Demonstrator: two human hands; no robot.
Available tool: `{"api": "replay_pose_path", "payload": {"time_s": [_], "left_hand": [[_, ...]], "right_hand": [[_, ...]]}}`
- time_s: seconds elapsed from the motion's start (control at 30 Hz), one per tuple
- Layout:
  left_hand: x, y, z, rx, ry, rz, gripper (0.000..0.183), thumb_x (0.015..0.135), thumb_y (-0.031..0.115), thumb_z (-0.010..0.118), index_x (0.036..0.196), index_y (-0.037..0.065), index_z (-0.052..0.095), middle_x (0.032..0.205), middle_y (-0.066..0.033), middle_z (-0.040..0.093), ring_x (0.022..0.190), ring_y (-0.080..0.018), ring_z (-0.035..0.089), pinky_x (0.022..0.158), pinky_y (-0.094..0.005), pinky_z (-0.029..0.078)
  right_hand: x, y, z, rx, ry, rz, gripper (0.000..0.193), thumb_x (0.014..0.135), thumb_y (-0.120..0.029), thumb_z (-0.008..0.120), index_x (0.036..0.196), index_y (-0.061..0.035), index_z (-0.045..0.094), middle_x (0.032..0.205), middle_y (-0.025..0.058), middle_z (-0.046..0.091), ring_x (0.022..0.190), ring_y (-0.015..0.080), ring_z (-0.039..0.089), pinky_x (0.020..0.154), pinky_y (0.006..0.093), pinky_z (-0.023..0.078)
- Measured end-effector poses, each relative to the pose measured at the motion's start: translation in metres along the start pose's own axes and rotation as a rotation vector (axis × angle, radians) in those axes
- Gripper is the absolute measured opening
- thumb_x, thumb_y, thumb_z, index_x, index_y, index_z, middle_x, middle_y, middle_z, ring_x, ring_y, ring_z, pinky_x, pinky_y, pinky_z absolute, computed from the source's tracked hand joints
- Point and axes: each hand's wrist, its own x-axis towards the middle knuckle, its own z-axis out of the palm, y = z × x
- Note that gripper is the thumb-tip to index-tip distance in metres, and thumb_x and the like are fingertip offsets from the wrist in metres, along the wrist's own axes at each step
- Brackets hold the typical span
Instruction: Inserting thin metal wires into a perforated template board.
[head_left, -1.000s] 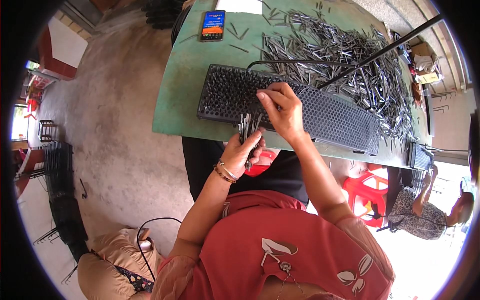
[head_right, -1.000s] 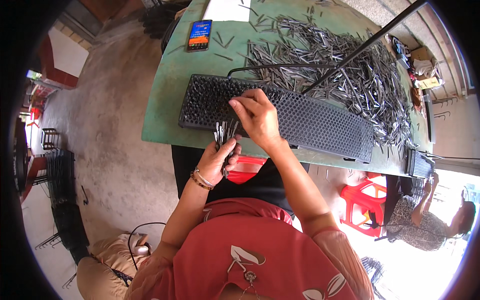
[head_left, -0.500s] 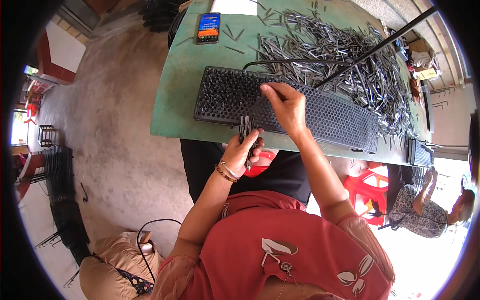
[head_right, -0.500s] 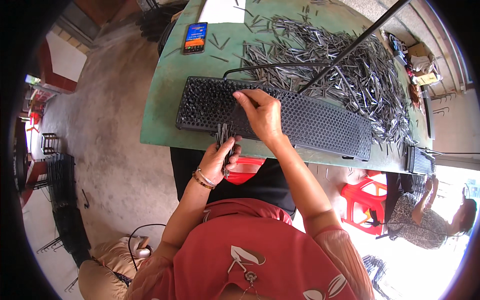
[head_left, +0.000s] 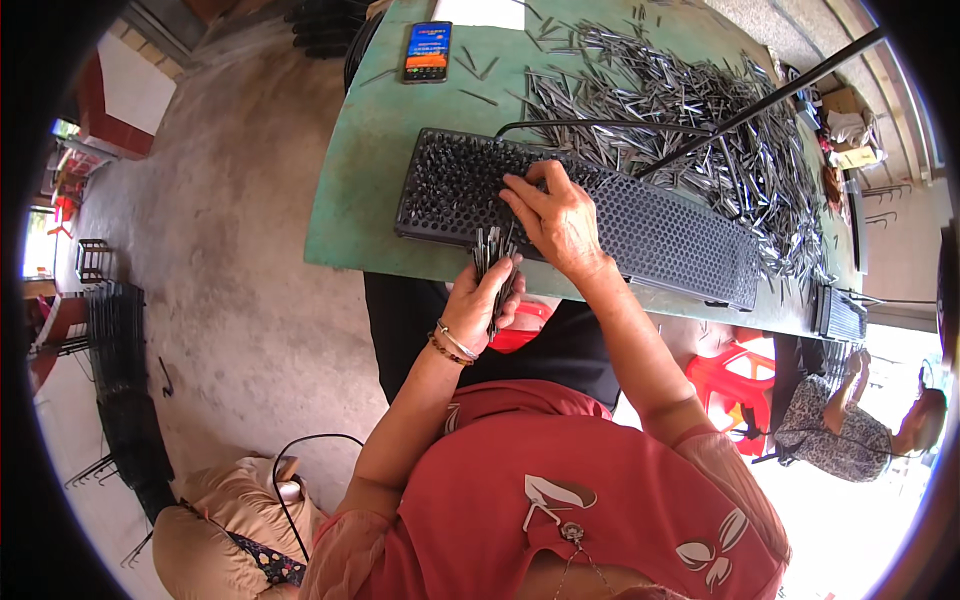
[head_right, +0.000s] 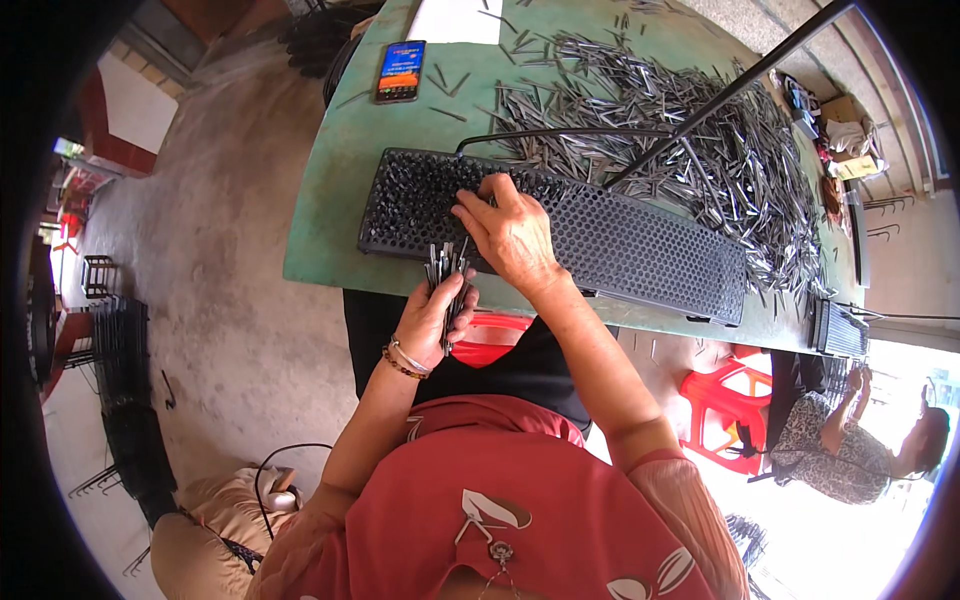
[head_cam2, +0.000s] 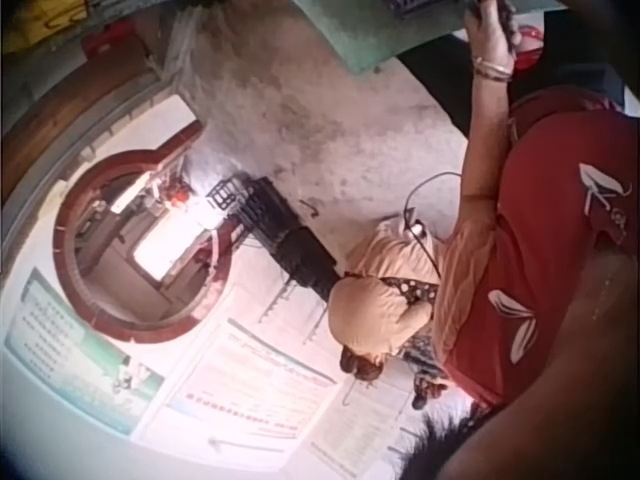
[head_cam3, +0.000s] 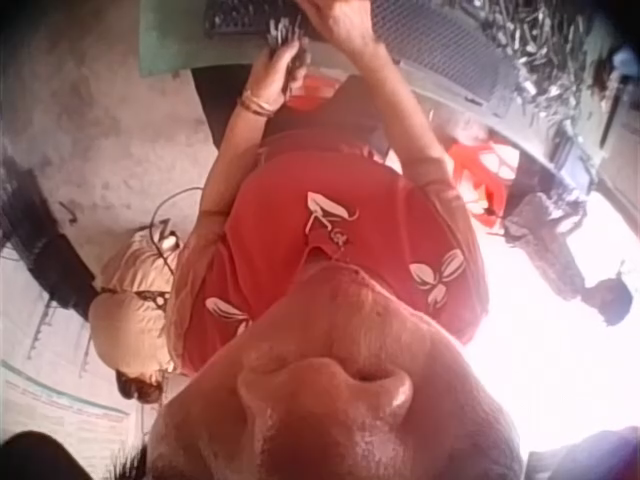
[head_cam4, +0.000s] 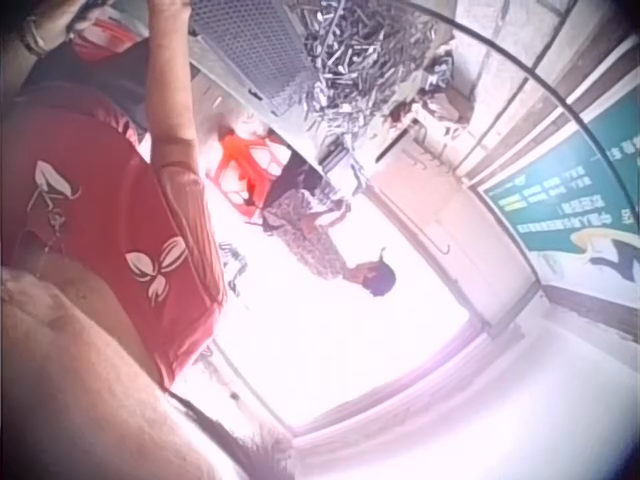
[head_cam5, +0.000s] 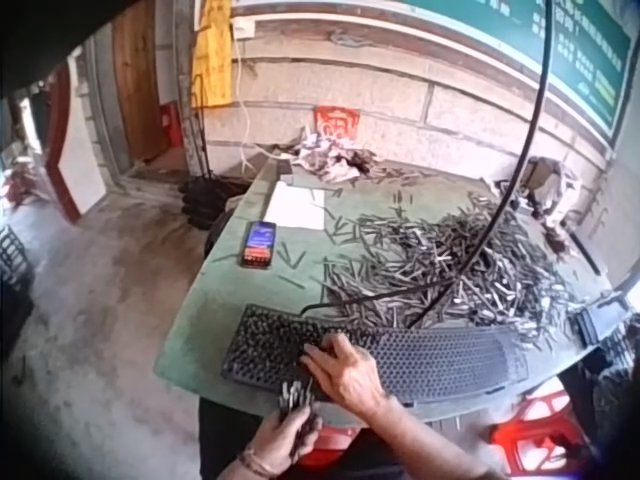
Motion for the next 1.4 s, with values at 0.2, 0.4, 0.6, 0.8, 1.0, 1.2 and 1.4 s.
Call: {"api": "replay_pose_path", "payload": {"time_s": [0.2,0.4,0.6,0.8,1.0,1.2,1.4], "left_hand": [[-0.002,0.003,0.002,0.0,0.008,0.013,0.024,0.093,0.026,0.056,0.104,0.004,0.056,0.075,-0.0027,0.056,0.05,-0.0056,0.045,0.039,-0.0189,0.033],[-0.004,0.003,0.001,0.021,0.006,0.046,0.024,0.094,0.025,0.055,0.106,0.004,0.055,0.075,-0.0025,0.056,0.05,-0.0044,0.044,0.039,-0.0184,0.03],[-0.006,-0.002,-0.006,0.007,0.029,0.048,0.024,0.094,0.025,0.055,0.109,0.006,0.053,0.076,-0.002,0.056,0.049,-0.0043,0.043,0.039,-0.0181,0.03],[-0.007,-0.003,-0.003,0.054,0.039,0.054,0.025,0.093,0.025,0.057,0.11,0.007,0.052,0.076,-0.0019,0.056,0.05,-0.0039,0.044,0.039,-0.0176,0.031],[-0.008,-0.006,-0.003,0.085,0.03,0.049,0.029,0.092,0.026,0.057,0.113,0.006,0.054,0.078,-0.0022,0.056,0.05,-0.0045,0.044,0.039,-0.0179,0.031],[-0.011,-0.009,-0.003,0.112,0.021,0.072,0.026,0.093,0.026,0.057,0.11,0.006,0.054,0.077,-0.002,0.056,0.05,-0.0043,0.044,0.038,-0.0177,0.031],[-0.014,-0.011,-0.005,0.078,0.062,0.059,0.023,0.093,0.025,0.056,0.108,0.007,0.053,0.073,-0.0033,0.055,0.05,-0.0064,0.045,0.038,-0.0189,0.032]], "right_hand": [[0.0,-0.004,-0.002,-0.057,-0.033,0.0,0.02,0.081,-0.016,0.068,0.099,-0.0079,0.068,0.089,0.0077,0.056,0.067,0.0252,0.061,0.06,0.0349,0.05],[-0.004,-0.007,0.003,0.012,0.009,0.058,0.017,0.08,-0.016,0.069,0.096,-0.0079,0.069,0.088,0.0069,0.058,0.065,0.0256,0.061,0.059,0.0348,0.05],[-0.003,-0.001,0.004,0.065,0.036,0.106,0.018,0.081,-0.016,0.068,0.096,-0.0073,0.069,0.089,0.0071,0.058,0.067,0.0249,0.061,0.059,0.0347,0.05],[0.002,0.009,-0.004,0.081,-0.049,-0.001,0.019,0.082,-0.015,0.067,0.099,-0.0073,0.068,0.09,0.0072,0.057,0.07,0.0245,0.061,0.061,0.0345,0.05],[0.006,0.008,-0.006,0.096,-0.09,-0.106,0.017,0.082,-0.014,0.066,0.098,-0.0069,0.068,0.089,0.0074,0.055,0.07,0.0255,0.061,0.062,0.0357,0.05],[0.001,0.015,-0.001,0.183,-0.084,-0.004,0.015,0.083,-0.011,0.064,0.096,-0.0041,0.068,0.09,0.0096,0.057,0.073,0.0265,0.061,0.065,0.0345,0.05],[0.021,0.014,-0.025,0.259,0.083,0.064,0.015,0.086,-0.011,0.061,0.094,0.0011,0.066,0.084,0.012,0.06,0.069,0.025,0.059,0.063,0.0321,0.047]]}}
